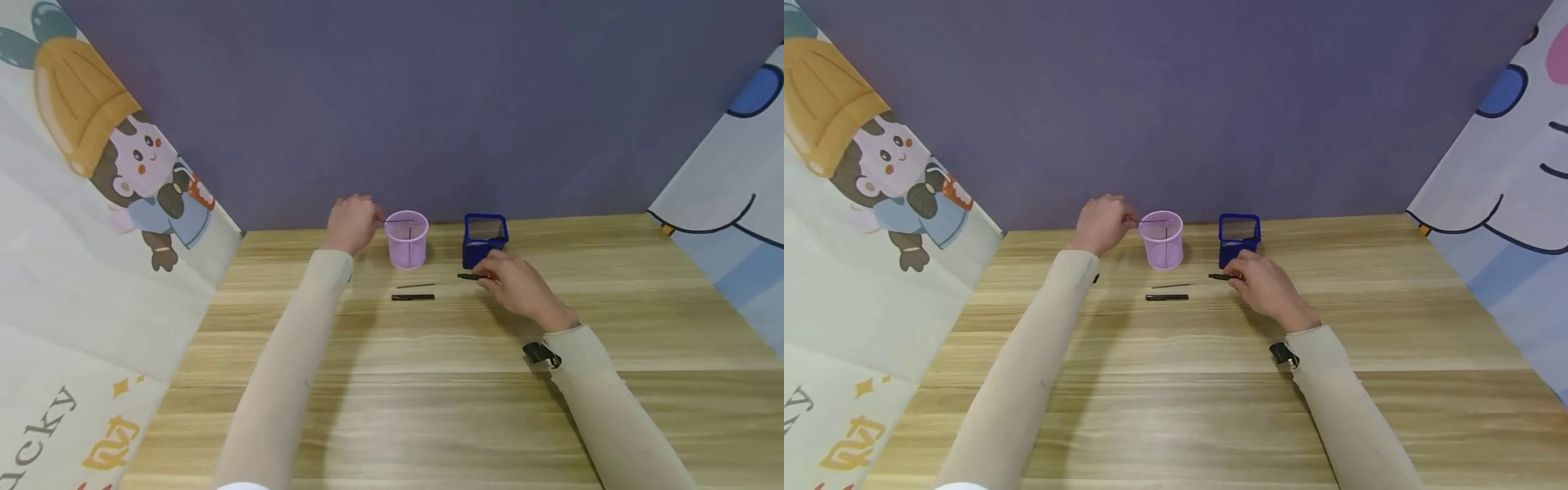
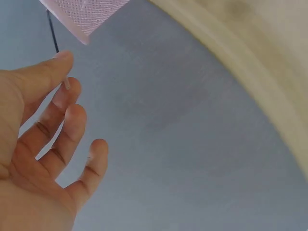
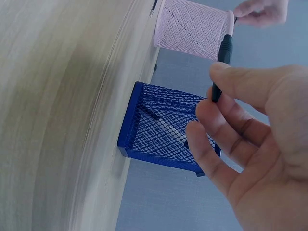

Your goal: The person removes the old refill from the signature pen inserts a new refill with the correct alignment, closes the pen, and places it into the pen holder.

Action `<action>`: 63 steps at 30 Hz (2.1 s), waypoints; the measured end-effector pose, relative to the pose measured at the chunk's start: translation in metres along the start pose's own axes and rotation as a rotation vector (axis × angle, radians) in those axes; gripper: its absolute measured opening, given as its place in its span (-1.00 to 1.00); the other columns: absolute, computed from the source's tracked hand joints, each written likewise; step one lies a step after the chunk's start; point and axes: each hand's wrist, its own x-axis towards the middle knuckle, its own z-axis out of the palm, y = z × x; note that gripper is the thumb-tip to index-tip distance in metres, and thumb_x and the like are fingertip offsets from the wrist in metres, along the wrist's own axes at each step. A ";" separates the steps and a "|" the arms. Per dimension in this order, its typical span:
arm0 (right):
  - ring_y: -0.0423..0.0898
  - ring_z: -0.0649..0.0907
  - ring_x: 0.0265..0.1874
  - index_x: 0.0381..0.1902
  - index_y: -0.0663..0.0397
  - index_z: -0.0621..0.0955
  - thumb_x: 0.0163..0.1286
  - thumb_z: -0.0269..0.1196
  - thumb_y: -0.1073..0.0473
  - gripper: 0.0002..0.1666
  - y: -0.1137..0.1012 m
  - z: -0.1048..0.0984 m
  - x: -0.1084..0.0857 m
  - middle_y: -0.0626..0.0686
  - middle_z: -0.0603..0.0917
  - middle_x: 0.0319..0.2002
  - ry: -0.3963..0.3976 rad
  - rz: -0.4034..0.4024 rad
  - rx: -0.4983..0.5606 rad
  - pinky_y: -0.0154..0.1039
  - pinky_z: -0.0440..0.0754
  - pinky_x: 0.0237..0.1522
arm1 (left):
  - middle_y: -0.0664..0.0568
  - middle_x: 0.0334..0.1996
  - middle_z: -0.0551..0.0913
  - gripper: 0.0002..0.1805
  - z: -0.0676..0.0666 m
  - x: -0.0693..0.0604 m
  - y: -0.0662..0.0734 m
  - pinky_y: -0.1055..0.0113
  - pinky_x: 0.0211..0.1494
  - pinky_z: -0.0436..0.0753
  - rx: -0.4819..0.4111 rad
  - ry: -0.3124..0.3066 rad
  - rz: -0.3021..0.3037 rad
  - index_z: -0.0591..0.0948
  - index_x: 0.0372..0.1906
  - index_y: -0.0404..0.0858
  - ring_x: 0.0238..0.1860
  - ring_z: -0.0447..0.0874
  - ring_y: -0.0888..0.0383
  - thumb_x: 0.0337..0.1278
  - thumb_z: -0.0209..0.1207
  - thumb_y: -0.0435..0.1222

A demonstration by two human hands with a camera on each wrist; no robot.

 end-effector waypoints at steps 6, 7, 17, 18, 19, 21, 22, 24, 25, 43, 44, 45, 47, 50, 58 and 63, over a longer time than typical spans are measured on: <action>-0.09 0.62 -0.35 -0.03 0.16 0.74 0.39 0.36 0.29 -0.78 0.000 0.000 0.000 0.04 0.66 -0.28 -0.002 -0.010 0.006 -0.12 0.60 -0.29 | 0.02 -0.15 0.80 -0.86 0.013 -0.032 -0.008 0.03 -0.01 0.70 -0.177 0.101 -0.027 0.82 -0.13 -0.10 -0.12 0.72 -0.01 0.29 0.34 -0.22; -0.09 0.62 -0.36 -0.03 0.16 0.74 0.39 0.36 0.30 -0.78 0.001 0.000 0.000 0.04 0.66 -0.28 -0.001 -0.011 0.006 -0.12 0.59 -0.29 | 0.02 -0.18 0.80 -0.86 0.016 -0.036 -0.007 0.06 -0.06 0.71 -0.194 0.108 -0.022 0.81 -0.13 -0.11 -0.15 0.71 0.00 0.30 0.34 -0.22; -0.10 0.62 -0.36 -0.03 0.17 0.74 0.38 0.36 0.30 -0.78 0.002 0.002 -0.001 0.04 0.65 -0.28 0.004 -0.010 0.004 -0.14 0.59 -0.30 | 0.10 -0.25 0.85 -0.89 0.038 -0.063 0.003 0.26 -0.31 0.70 -0.263 0.136 0.073 0.82 -0.18 -0.09 -0.36 0.77 0.18 0.25 0.38 -0.21; -0.10 0.62 -0.36 -0.03 0.17 0.74 0.38 0.36 0.30 -0.78 0.002 0.002 0.000 0.04 0.66 -0.28 0.004 -0.012 0.005 -0.14 0.59 -0.30 | 0.10 -0.27 0.85 -0.89 0.040 -0.064 0.004 0.27 -0.32 0.70 -0.275 0.132 0.080 0.82 -0.18 -0.09 -0.37 0.76 0.19 0.25 0.38 -0.21; -0.10 0.62 -0.36 -0.03 0.18 0.74 0.38 0.36 0.31 -0.78 0.002 0.002 0.000 0.05 0.66 -0.28 0.005 -0.014 0.005 -0.14 0.60 -0.30 | 0.10 -0.29 0.84 -0.89 0.041 -0.065 0.006 0.28 -0.32 0.70 -0.284 0.127 0.087 0.82 -0.18 -0.09 -0.38 0.75 0.20 0.24 0.38 -0.20; -0.09 0.63 -0.36 -0.04 0.18 0.75 0.38 0.36 0.31 -0.78 0.002 0.002 0.000 0.05 0.66 -0.28 0.008 -0.017 0.006 -0.14 0.60 -0.31 | 0.11 -0.33 0.83 -0.89 0.045 -0.067 0.009 0.28 -0.32 0.69 -0.291 0.107 0.096 0.82 -0.19 -0.08 -0.40 0.73 0.21 0.25 0.37 -0.19; -0.09 0.62 -0.37 -0.04 0.18 0.75 0.37 0.36 0.31 -0.78 0.003 0.002 0.000 0.05 0.66 -0.29 0.011 -0.017 0.005 -0.14 0.60 -0.31 | 0.11 -0.33 0.83 -0.90 0.047 -0.067 0.012 0.29 -0.32 0.69 -0.296 0.096 0.103 0.82 -0.19 -0.08 -0.40 0.73 0.21 0.26 0.37 -0.20; -0.09 0.62 -0.37 -0.05 0.18 0.75 0.37 0.37 0.31 -0.79 0.004 0.003 0.001 0.05 0.66 -0.29 0.017 -0.021 0.006 -0.14 0.60 -0.31 | 0.12 -0.35 0.82 -0.89 0.049 -0.068 0.015 0.30 -0.30 0.68 -0.297 0.069 0.111 0.82 -0.19 -0.08 -0.39 0.72 0.22 0.27 0.36 -0.19; -0.09 0.62 -0.37 -0.05 0.18 0.75 0.37 0.37 0.31 -0.79 0.004 0.003 0.001 0.05 0.66 -0.29 0.019 -0.024 0.006 -0.15 0.59 -0.31 | 0.12 -0.34 0.82 -0.89 0.050 -0.069 0.017 0.31 -0.29 0.68 -0.299 0.058 0.118 0.81 -0.19 -0.08 -0.39 0.72 0.22 0.27 0.36 -0.19; -0.09 0.60 -0.39 -0.05 0.20 0.75 0.37 0.36 0.34 -0.79 0.005 0.004 0.001 0.06 0.66 -0.30 0.019 -0.022 0.006 -0.15 0.58 -0.31 | 0.11 -0.21 0.83 -0.91 0.060 -0.073 0.027 0.21 -0.08 0.74 -0.328 0.020 0.183 0.80 -0.17 -0.14 -0.21 0.79 0.15 0.29 0.33 -0.29; -0.09 0.60 -0.39 -0.05 0.20 0.75 0.36 0.36 0.34 -0.79 0.004 0.004 0.001 0.06 0.66 -0.30 0.019 -0.022 0.006 -0.15 0.58 -0.31 | 0.10 -0.21 0.83 -0.91 0.060 -0.073 0.028 0.21 -0.08 0.74 -0.329 0.019 0.185 0.80 -0.17 -0.15 -0.21 0.79 0.15 0.29 0.33 -0.30; -0.09 0.60 -0.39 -0.05 0.20 0.75 0.36 0.36 0.35 -0.79 0.004 0.004 0.001 0.06 0.66 -0.30 0.018 -0.023 0.006 -0.15 0.58 -0.31 | 0.10 -0.22 0.83 -0.91 0.059 -0.074 0.028 0.20 -0.08 0.74 -0.329 0.018 0.184 0.80 -0.18 -0.15 -0.21 0.79 0.15 0.30 0.33 -0.30; -0.08 0.60 -0.38 -0.05 0.20 0.74 0.37 0.35 0.35 -0.79 0.004 0.004 0.001 0.06 0.66 -0.29 0.013 -0.022 0.007 -0.14 0.59 -0.30 | 0.10 -0.23 0.83 -0.92 0.059 -0.075 0.029 0.19 -0.08 0.74 -0.333 0.018 0.180 0.80 -0.20 -0.15 -0.22 0.79 0.14 0.29 0.34 -0.30; -0.08 0.61 -0.37 -0.05 0.20 0.74 0.37 0.35 0.36 -0.79 0.003 0.005 0.002 0.07 0.66 -0.29 0.008 -0.022 0.008 -0.14 0.59 -0.30 | 0.10 -0.26 0.82 -0.93 0.059 -0.076 0.031 0.18 -0.08 0.74 -0.343 0.016 0.176 0.80 -0.22 -0.16 -0.23 0.78 0.15 0.28 0.34 -0.30; -0.08 0.59 -0.39 -0.06 0.21 0.75 0.36 0.35 0.35 -0.79 0.003 0.005 0.002 0.07 0.65 -0.29 0.009 -0.032 -0.001 -0.14 0.57 -0.30 | 0.12 -0.31 0.81 -0.96 0.061 -0.076 0.032 0.19 -0.12 0.73 -0.343 0.023 0.176 0.79 -0.27 -0.13 -0.28 0.76 0.18 0.25 0.37 -0.26; -0.08 0.58 -0.39 -0.06 0.21 0.75 0.36 0.36 0.35 -0.80 0.002 0.005 0.003 0.08 0.65 -0.29 0.012 -0.042 -0.011 -0.13 0.57 -0.30 | 0.12 -0.33 0.81 -0.95 0.061 -0.076 0.033 0.20 -0.12 0.73 -0.340 0.018 0.182 0.79 -0.28 -0.12 -0.30 0.75 0.19 0.24 0.38 -0.25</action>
